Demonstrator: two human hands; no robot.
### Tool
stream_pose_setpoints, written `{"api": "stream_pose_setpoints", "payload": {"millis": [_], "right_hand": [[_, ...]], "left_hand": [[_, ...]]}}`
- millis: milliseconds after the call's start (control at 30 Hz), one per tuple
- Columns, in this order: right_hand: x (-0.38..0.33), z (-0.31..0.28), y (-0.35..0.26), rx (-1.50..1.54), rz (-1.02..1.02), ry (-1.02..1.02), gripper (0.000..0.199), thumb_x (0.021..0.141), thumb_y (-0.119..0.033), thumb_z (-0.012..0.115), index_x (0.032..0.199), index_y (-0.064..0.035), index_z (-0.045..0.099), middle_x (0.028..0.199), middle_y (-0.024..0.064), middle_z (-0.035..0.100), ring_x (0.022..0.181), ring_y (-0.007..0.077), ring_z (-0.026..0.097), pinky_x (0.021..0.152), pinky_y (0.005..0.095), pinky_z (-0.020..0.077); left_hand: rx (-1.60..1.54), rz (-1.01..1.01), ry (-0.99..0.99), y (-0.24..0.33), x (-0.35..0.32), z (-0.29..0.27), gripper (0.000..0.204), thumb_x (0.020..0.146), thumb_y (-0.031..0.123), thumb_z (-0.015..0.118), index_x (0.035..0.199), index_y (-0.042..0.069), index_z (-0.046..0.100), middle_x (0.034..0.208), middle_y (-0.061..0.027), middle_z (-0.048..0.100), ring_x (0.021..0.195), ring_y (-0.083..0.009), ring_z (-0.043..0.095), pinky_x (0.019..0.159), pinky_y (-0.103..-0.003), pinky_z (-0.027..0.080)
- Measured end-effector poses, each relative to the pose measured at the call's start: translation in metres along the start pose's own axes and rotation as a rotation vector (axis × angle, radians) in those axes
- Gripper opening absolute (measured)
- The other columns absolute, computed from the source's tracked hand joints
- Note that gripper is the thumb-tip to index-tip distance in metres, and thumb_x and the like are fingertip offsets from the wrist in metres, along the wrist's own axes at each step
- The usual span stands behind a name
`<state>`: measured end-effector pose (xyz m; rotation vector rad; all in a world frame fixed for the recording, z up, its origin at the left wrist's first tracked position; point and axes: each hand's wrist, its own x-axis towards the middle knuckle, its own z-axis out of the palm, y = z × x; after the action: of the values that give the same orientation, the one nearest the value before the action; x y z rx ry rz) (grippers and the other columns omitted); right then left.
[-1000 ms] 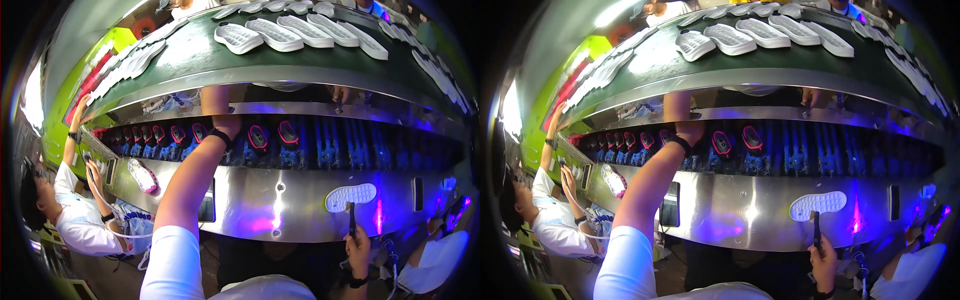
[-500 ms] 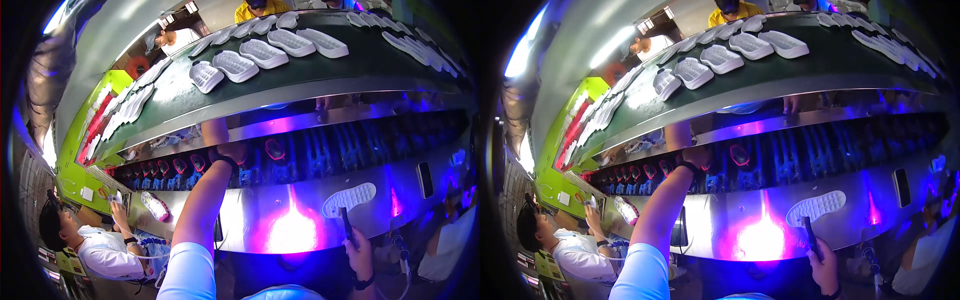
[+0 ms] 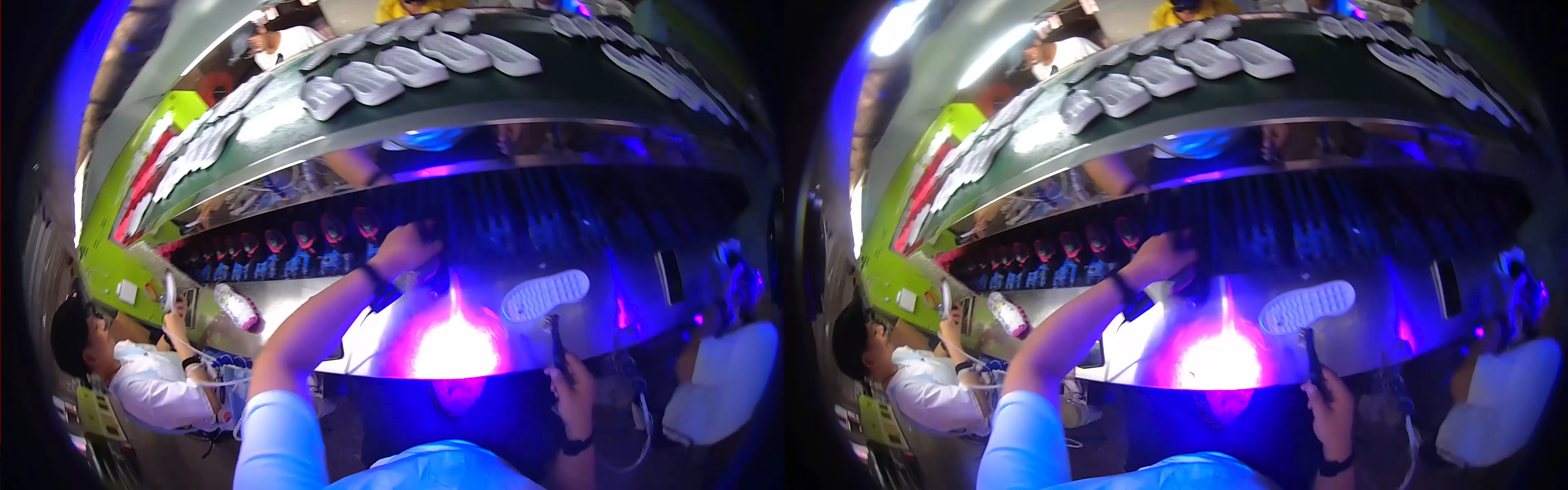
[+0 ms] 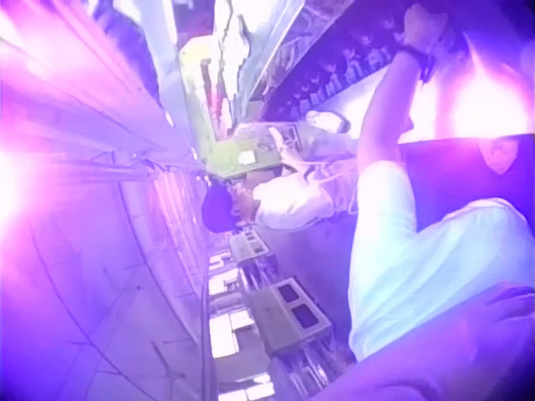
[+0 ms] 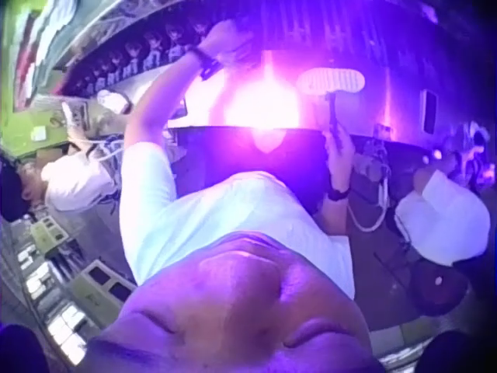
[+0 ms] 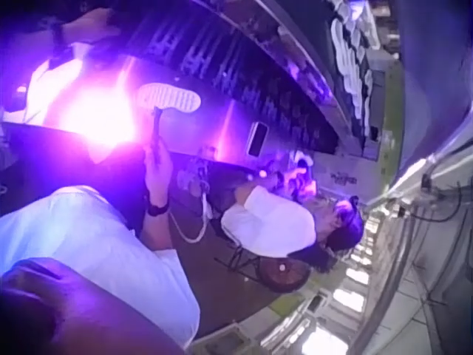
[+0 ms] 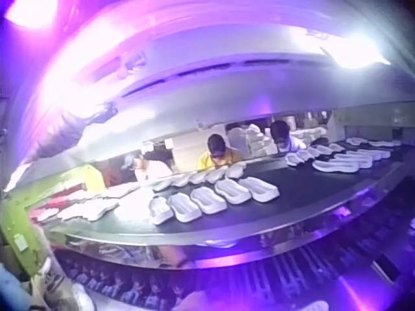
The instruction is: Applying glue to shoe uppers at an assembly line station.
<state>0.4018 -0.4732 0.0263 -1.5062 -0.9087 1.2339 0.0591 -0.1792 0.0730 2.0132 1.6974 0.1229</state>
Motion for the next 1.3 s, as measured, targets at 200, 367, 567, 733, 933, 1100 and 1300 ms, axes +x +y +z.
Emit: {"api": "stream_pose_setpoints", "payload": {"millis": [200, 367, 567, 733, 933, 1100, 1300], "right_hand": [[0.018, 0.02, 0.005, -0.113, -0.167, -0.052, 0.034, 0.096, -0.005, 0.07, 0.129, 0.0032, 0.066, 0.098, 0.0042, 0.071, 0.082, 0.0081, 0.064, 0.076, 0.0244, 0.0516], [-0.001, 0.044, -0.015, -0.046, -0.209, -0.117, 0.034, 0.095, -0.004, 0.071, 0.127, 0.0045, 0.068, 0.097, 0.0043, 0.071, 0.083, 0.0098, 0.065, 0.078, 0.0257, 0.052], [-0.026, 0.052, -0.015, -0.188, -0.297, -0.112, 0.032, 0.092, -0.005, 0.075, 0.121, 0.0047, 0.071, 0.097, 0.0075, 0.073, 0.086, 0.0119, 0.067, 0.081, 0.0271, 0.0522], [-0.017, 0.073, -0.005, -0.363, -0.341, -0.167, 0.03, 0.089, -0.006, 0.077, 0.117, 0.0031, 0.074, 0.105, 0.0122, 0.077, 0.099, 0.0186, 0.071, 0.092, 0.0323, 0.0522], [0.006, 0.123, 0.028, -0.455, -0.333, -0.329, 0.028, 0.091, -0.011, 0.078, 0.117, -0.0006, 0.075, 0.099, 0.0137, 0.077, 0.091, 0.0191, 0.073, 0.083, 0.0337, 0.0546], [0.021, 0.159, 0.047, -0.484, -0.316, -0.339, 0.029, 0.093, -0.016, 0.077, 0.118, -0.001, 0.075, 0.098, 0.0122, 0.076, 0.09, 0.0199, 0.072, 0.082, 0.0337, 0.0549], [0.023, 0.161, 0.06, -0.441, -0.234, -0.347, 0.031, 0.094, -0.019, 0.077, 0.119, -0.0008, 0.074, 0.097, 0.0113, 0.077, 0.089, 0.0187, 0.072, 0.083, 0.0326, 0.0546]], "left_hand": [[0.619, 0.564, 0.138, 0.01, -0.152, 0.073, 0.069, 0.08, 0.039, 0.072, 0.129, -0.007, 0.058, 0.09, -0.0166, 0.068, 0.081, -0.0328, 0.068, 0.073, -0.043, 0.053], [0.794, 0.902, 0.264, 0.002, -0.194, 0.117, 0.038, 0.079, 0.021, 0.065, 0.11, -0.002, 0.064, 0.088, -0.01, 0.064, 0.082, -0.0266, 0.065, 0.08, -0.042, 0.051], [0.196, 0.994, 0.446, -0.024, -0.211, 0.086, 0.039, 0.08, 0.021, 0.069, 0.114, 0.002, 0.066, 0.104, -0.0119, 0.071, 0.1, -0.0279, 0.069, 0.097, -0.047, 0.052], [-0.018, 0.595, 0.62, -0.052, -0.254, 0.119, 0.075, 0.076, 0.031, 0.084, 0.135, -0.003, 0.051, 0.132, -0.022, 0.061, 0.118, -0.0383, 0.064, 0.107, -0.053, 0.047], [-0.164, 0.443, 0.558, -0.052, -0.299, 0.154, 0.068, 0.084, 0.032, 0.079, 0.135, -0.005, 0.054, 0.141, -0.0242, 0.057, 0.137, -0.0419, 0.053, 0.118, -0.06, 0.032], [-0.073, 0.483, 0.527, -0.07, -0.302, 0.169, 0.067, 0.082, 0.024, 0.079, 0.135, -0.007, 0.053, 0.141, -0.0273, 0.057, 0.138, -0.0449, 0.052, 0.118, -0.063, 0.033], [-0.121, 0.494, 0.48, -0.074, -0.307, 0.173, 0.057, 0.089, 0.016, 0.067, 0.14, -0.006, 0.053, 0.151, -0.0243, 0.05, 0.145, -0.0421, 0.045, 0.121, -0.063, 0.027]]}}
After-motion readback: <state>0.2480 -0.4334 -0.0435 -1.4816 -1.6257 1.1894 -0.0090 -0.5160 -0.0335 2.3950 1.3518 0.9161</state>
